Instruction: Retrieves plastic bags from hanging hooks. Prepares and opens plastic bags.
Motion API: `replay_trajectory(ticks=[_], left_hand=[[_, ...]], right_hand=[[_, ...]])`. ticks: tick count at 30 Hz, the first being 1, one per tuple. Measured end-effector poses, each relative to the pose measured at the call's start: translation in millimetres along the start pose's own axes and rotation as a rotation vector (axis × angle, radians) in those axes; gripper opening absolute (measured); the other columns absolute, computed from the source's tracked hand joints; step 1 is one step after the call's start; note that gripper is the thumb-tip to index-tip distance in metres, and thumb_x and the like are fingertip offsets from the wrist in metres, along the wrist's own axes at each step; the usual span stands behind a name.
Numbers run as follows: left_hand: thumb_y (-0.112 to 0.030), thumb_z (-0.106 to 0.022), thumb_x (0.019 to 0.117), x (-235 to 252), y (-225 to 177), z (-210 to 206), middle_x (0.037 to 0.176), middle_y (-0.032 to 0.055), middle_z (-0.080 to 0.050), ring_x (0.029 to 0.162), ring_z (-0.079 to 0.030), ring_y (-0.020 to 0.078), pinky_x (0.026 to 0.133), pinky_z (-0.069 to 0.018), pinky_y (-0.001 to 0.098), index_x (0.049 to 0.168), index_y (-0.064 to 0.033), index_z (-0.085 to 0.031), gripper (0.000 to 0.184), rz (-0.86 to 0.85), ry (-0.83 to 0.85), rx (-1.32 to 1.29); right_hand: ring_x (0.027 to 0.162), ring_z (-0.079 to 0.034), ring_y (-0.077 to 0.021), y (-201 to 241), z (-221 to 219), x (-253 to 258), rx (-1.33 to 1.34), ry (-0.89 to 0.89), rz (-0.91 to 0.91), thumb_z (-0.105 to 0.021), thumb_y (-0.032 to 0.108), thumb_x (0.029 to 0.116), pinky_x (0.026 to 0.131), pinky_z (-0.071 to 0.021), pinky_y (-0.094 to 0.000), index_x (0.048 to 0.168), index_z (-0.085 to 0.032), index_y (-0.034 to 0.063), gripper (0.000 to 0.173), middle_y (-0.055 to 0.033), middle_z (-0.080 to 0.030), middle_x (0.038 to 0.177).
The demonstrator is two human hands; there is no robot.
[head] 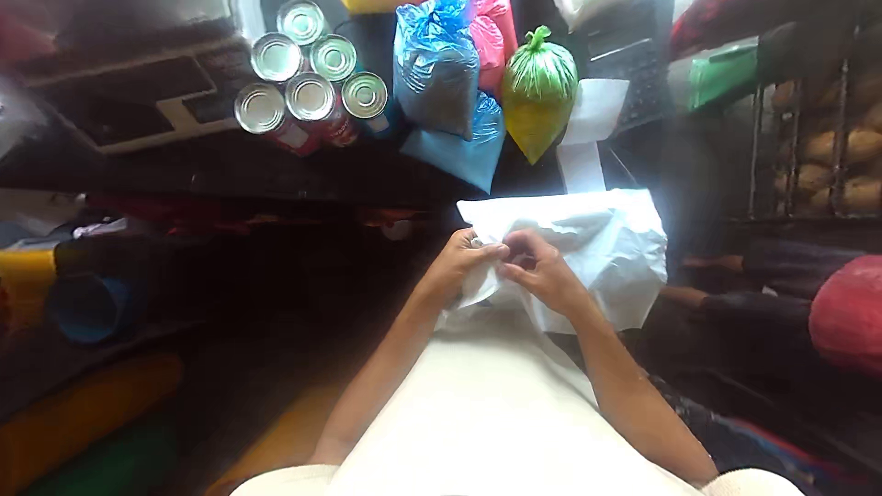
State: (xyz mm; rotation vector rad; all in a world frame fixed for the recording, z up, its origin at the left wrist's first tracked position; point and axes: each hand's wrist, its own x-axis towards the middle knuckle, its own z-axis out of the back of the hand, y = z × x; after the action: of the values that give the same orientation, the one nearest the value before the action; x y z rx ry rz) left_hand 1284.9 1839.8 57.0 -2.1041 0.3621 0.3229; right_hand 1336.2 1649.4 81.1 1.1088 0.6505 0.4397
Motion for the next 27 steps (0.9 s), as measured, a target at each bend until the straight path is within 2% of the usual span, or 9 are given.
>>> replay_trajectory(ticks=[4,8,10,13,15,18,20,23,27], left_hand=[[-0.012,-0.06,0.1014,8.7,-20.8,55.2,0.082,0.0022,-0.07,0.072,-0.065,0.007,0.07,-0.0565,0.0256,0.098,-0.0015,-0.07,0.014,0.032,0.241,0.19],[-0.006,-0.066,0.0963,16.2,-46.9,79.6,0.075,0.004,-0.069,0.066,-0.063,0.0073,0.064,-0.0541,0.0241,0.091,-0.0006,-0.069,0.008,0.054,0.302,0.228],[-0.004,-0.067,0.095,18.7,-57.9,82.5,0.078,0.0053,-0.07,0.068,-0.066,0.0084,0.065,-0.0568,0.0255,0.095,-0.0007,-0.069,0.004,0.081,0.31,0.194],[-0.01,-0.067,0.0967,24.2,-71.5,90.8,0.082,0.0061,-0.071,0.07,-0.068,0.0094,0.066,-0.0589,0.0272,0.102,-0.0021,-0.07,0.01,0.083,0.316,0.175],[-0.012,-0.066,0.0978,25.7,-77.8,92.2,0.08,0.0047,-0.071,0.068,-0.067,0.0079,0.065,-0.0586,0.026,0.098,-0.0035,-0.071,0.01,0.07,0.334,0.18],[-0.017,-0.06,0.1023,27.7,-82.6,88.5,0.075,0.0031,-0.069,0.064,-0.063,0.0062,0.06,-0.055,0.0235,0.092,-0.0045,-0.07,0.019,0.025,0.37,0.258],[-0.021,-0.053,0.1066,29.4,-89.7,90.6,0.079,0.0032,-0.066,0.066,-0.061,0.007,0.06,-0.0533,0.0234,0.096,-0.0055,-0.067,0.024,-0.019,0.401,0.361],[-0.015,-0.059,0.1022,38.1,-98.8,101.6,0.075,0.005,-0.064,0.065,-0.06,0.0103,0.06,-0.0516,0.0253,0.088,-0.0042,-0.063,0.018,-0.082,0.432,0.412],[-0.012,-0.062,0.0999,36.0,-98.5,92.4,0.072,0.0037,-0.061,0.062,-0.058,0.0088,0.057,-0.0498,0.0233,0.085,-0.0062,-0.059,0.016,-0.088,0.413,0.392]], right_hand=[[0.08,-0.065,-0.007,7.2,-34.7,20.6,-0.077,-0.255,0.029,-0.054,0.006,0.0985,0.073,-0.0569,-0.0264,0.11,-0.067,0.0015,0.017,-0.0046,-0.069,0.093],[0.082,-0.068,-0.0075,31.6,-56.2,32.8,-0.012,-0.184,-0.06,-0.068,0.025,0.0965,0.076,-0.0597,-0.0277,0.109,-0.064,0.0025,0.026,-0.0036,-0.069,0.092],[0.077,-0.064,-0.0043,36.0,-64.8,36.8,0.056,-0.181,-0.078,-0.07,0.02,0.0958,0.072,-0.0557,-0.0231,0.1,-0.065,0.0031,0.018,-0.0015,-0.067,0.086],[0.077,-0.067,-0.004,33.8,-66.4,39.5,0.17,-0.174,-0.017,-0.064,0.014,0.0989,0.074,-0.0573,-0.023,0.094,-0.066,0.0036,0.012,0.0005,-0.07,0.083],[0.078,-0.067,-0.0055,35.3,-67.5,39.5,0.182,-0.205,-0.007,-0.061,0.015,0.1003,0.074,-0.0574,-0.0248,0.094,-0.066,0.0042,0.014,0.0004,-0.07,0.084],[0.077,-0.067,-0.0075,47.0,-76.7,51.4,0.043,-0.294,-0.026,-0.069,0.022,0.0947,0.07,-0.0586,-0.0258,0.102,-0.066,0.0037,0.02,-0.002,-0.068,0.087],[0.072,-0.064,-0.0077,49.1,-78.0,57.9,-0.031,-0.336,-0.008,-0.067,0.017,0.0963,0.065,-0.0563,-0.0248,0.1,-0.065,0.0032,0.015,-0.0037,-0.065,0.083],[0.072,-0.062,-0.0044,41.4,-63.6,57.6,0.015,-0.278,0.037,-0.061,0.015,0.1007,0.066,-0.0555,-0.0219,0.1,-0.067,0.0039,0.013,-0.0013,-0.066,0.084],[0.077,-0.066,-0.0054,49.1,-60.0,59.4,0.118,-0.239,0.048,-0.071,0.026,0.0957,0.07,-0.0584,-0.0233,0.104,-0.063,0.0063,0.023,0.0003,-0.067,0.087]])
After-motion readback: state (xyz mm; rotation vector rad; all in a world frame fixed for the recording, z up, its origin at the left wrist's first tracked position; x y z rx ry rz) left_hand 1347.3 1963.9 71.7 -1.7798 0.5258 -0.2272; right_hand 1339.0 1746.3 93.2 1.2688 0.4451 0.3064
